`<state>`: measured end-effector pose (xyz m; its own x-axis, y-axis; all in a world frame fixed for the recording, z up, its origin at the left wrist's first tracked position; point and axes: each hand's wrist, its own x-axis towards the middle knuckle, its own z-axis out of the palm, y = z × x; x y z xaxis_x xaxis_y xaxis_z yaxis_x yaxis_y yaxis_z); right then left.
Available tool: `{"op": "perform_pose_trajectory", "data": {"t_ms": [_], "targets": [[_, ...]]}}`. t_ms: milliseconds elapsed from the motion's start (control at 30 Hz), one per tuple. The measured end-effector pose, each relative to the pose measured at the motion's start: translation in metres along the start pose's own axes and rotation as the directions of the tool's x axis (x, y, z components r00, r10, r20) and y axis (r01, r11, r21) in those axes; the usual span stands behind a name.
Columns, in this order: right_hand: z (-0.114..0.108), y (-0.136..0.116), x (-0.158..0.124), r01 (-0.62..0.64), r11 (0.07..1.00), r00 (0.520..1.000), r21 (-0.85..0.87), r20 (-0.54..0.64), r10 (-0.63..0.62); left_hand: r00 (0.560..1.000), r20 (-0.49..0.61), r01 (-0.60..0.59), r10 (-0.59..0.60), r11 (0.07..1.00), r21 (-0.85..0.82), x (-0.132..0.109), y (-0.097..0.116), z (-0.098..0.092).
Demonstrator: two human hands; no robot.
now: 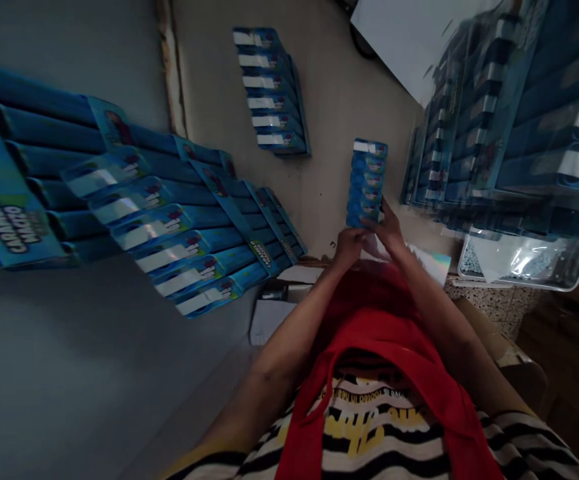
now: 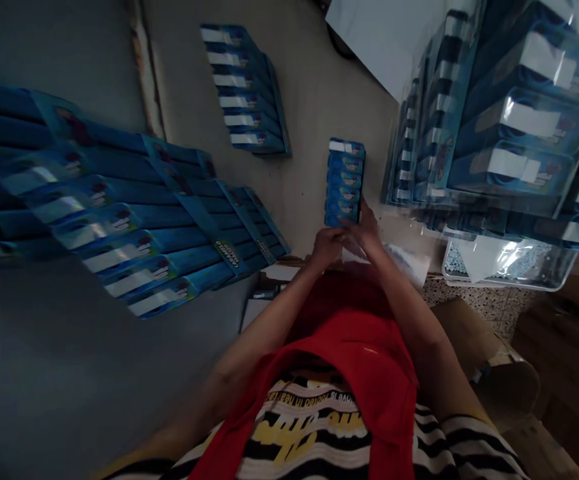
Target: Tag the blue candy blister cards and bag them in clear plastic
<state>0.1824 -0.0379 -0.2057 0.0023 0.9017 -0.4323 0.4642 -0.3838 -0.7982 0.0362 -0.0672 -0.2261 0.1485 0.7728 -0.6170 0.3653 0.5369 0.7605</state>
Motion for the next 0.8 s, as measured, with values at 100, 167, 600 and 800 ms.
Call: {"op": "perform_pose_trajectory", "data": {"t_ms": [100,167,600,800], "targets": [[-0.010,-0.018,0.023,-0.028,0.997,0.999,-0.070,-0.036,0.026,0.999,0.021,-0.047,0.047,0.999,-0.016,0.020,0.013,-0.015],[-0.023,-0.027,0.015,-0.021,0.985,0.999,-0.173,-0.042,0.014,0.998,0.028,-0.049,0.050,0.997,-0.055,0.017,0.018,-0.020],[0.004,-0.024,-0.085,0.266,0.777,0.947,-0.570,0.004,-0.321,0.992,-0.100,-0.087,0.075,0.989,-0.120,-0.043,0.036,-0.030],[0.027,-0.013,-0.105,0.317,0.743,0.940,-0.590,0.092,-0.327,0.979,-0.204,-0.036,0.003,0.987,-0.157,-0.048,0.031,-0.026]]}}
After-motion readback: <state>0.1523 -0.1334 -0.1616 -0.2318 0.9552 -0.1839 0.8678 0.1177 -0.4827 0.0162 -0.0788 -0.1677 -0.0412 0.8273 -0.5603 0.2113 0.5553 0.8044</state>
